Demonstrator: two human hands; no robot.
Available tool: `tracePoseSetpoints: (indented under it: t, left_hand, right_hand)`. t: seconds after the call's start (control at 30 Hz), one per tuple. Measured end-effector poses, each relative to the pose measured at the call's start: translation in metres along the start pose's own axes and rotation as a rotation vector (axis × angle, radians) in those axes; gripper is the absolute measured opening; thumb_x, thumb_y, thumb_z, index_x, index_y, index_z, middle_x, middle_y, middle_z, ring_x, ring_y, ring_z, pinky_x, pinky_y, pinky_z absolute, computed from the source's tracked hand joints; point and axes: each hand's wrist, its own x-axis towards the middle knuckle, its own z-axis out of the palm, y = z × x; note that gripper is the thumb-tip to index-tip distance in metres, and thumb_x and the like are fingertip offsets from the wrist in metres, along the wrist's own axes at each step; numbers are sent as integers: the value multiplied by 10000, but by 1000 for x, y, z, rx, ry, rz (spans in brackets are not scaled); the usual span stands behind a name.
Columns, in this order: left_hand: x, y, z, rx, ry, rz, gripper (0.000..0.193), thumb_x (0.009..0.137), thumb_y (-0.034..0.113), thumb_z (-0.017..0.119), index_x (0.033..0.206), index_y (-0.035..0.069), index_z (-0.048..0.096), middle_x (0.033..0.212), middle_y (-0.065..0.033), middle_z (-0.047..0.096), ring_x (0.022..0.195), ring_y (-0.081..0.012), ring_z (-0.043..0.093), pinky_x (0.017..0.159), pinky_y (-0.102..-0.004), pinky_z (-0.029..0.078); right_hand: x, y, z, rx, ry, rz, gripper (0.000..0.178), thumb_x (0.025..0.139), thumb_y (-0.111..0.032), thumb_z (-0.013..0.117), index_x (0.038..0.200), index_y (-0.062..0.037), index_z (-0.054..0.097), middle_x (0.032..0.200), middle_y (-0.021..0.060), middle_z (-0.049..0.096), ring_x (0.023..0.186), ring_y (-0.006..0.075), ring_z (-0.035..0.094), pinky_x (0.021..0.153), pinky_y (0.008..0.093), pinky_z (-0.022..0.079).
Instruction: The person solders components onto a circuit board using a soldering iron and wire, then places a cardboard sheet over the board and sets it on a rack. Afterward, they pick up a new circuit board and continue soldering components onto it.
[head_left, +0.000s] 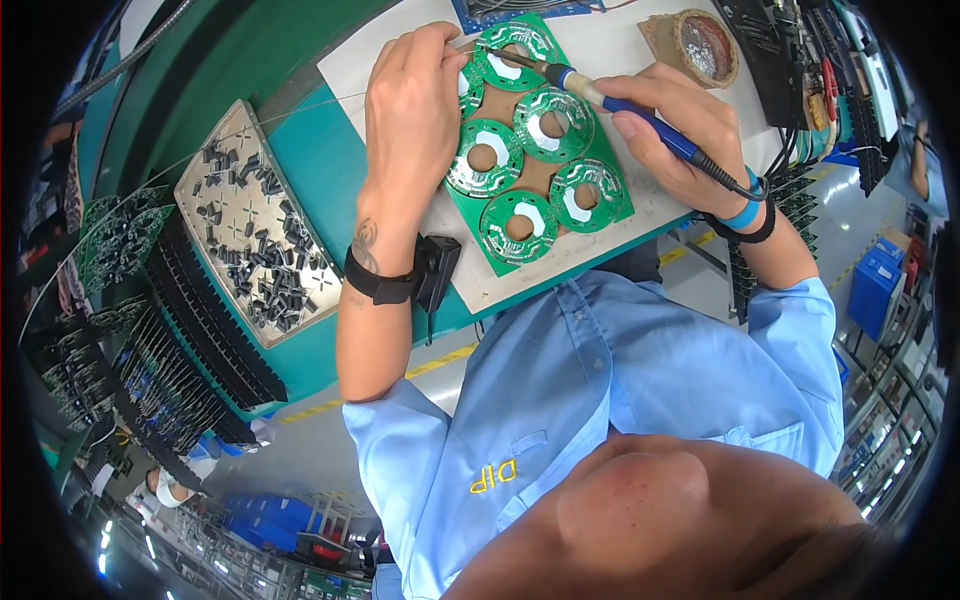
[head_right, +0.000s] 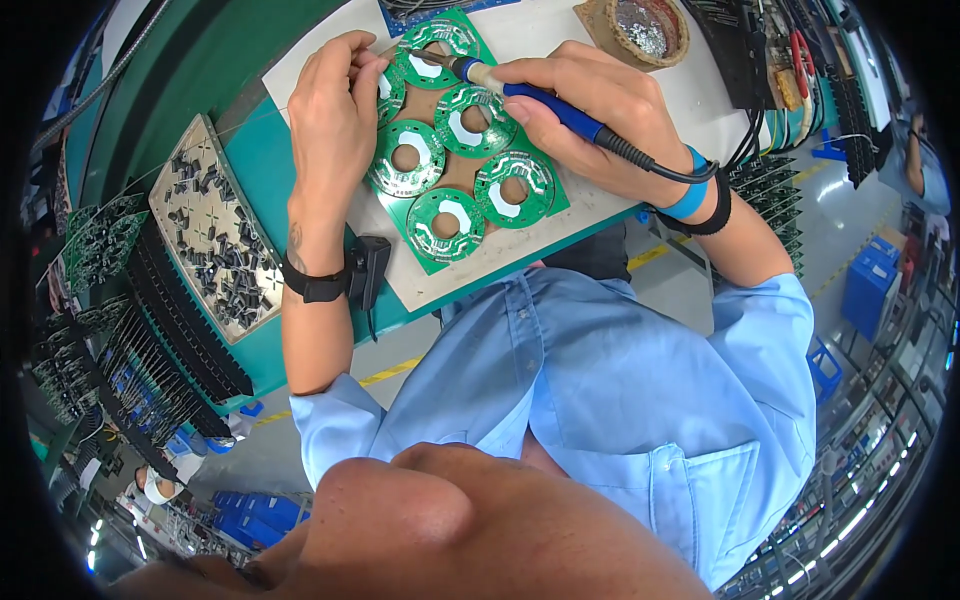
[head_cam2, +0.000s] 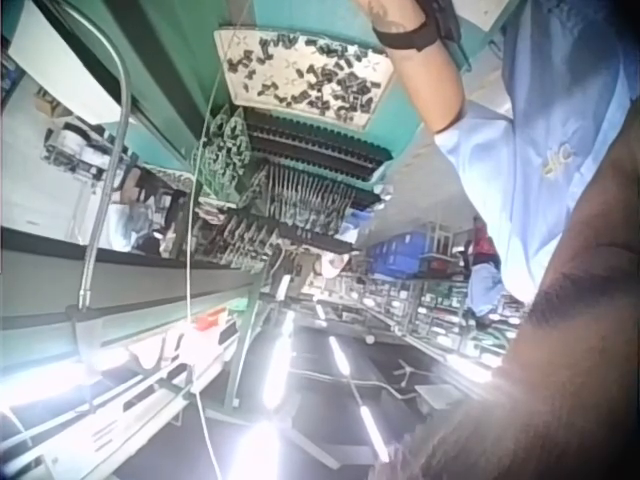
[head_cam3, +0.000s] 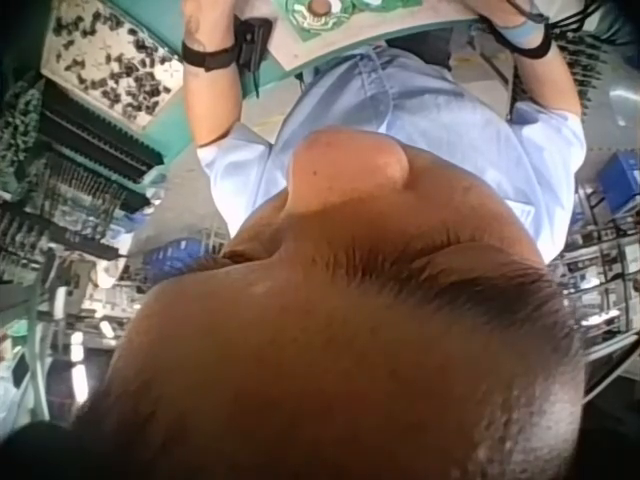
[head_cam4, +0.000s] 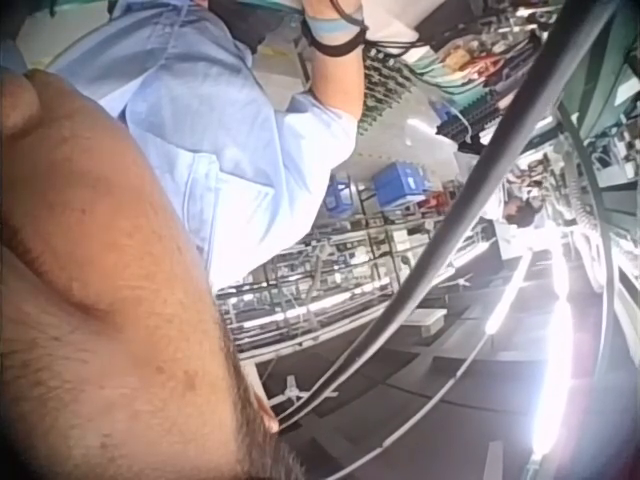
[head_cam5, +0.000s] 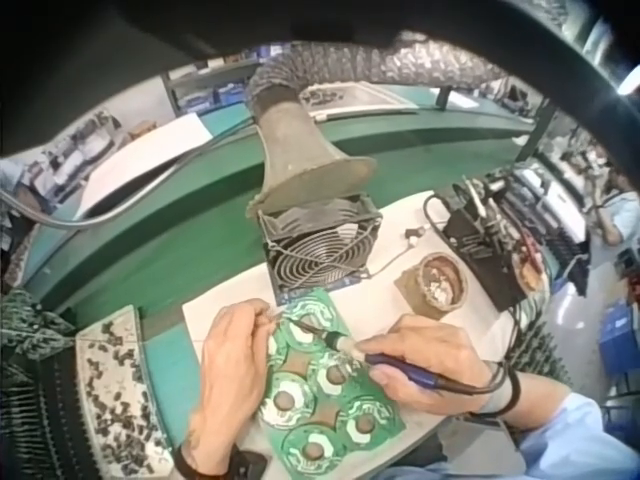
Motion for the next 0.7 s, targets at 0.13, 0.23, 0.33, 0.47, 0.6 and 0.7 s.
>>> tracePoseSetpoints:
  t: [0.13,0.23,0.33,0.47,0.6,0.7]
  left_hand:
    - [-2,0,-1,18,23,16,228,905,-43,723,1120,-16,651,950,-187,711,925,-386,677,838,-480,550]
    - [-2,1,-1,24,18,19,218,910,-40,722,1115,-19,651,949,-188,710,925,-384,678,832,-479,551]
    - [-2,0,-2,26,17,21,212,913,-38,722,1112,-21,650,947,-188,709,925,-382,678,829,-479,551]
    - [-3,0,-2,22,17,17,212,914,-38,721,1112,-25,648,945,-187,706,922,-383,676,829,-481,549]
    - [-4,2,-4,30,8,6,214,913,-43,718,1114,-28,646,951,-189,703,923,-386,674,831,-486,548]
    - [-6,1,-4,45,8,7,216,912,-49,714,1115,-29,645,956,-191,701,923,-388,673,830,-489,547]
  right_hand:
    - [1,-3,0,-5,-2,-9,274,952,-22,723,1219,41,731,977,159,751,826,261,693,738,343,554]
    - [1,-2,0,-12,2,-14,271,954,-25,723,1217,42,731,969,160,748,817,261,691,734,344,553]
    - [1,-2,1,-12,7,-22,269,955,-27,723,1215,42,731,964,160,747,809,261,688,729,344,551]
    - [1,-1,1,-6,12,-28,266,957,-28,721,1213,42,731,962,159,746,800,260,684,722,342,546]
    - [-2,-2,-2,4,18,-4,262,964,-25,712,1217,43,729,965,162,749,806,254,682,729,342,541]
    - [-9,-5,-7,16,28,19,263,973,-19,697,1227,44,722,975,167,753,818,247,682,741,346,537]
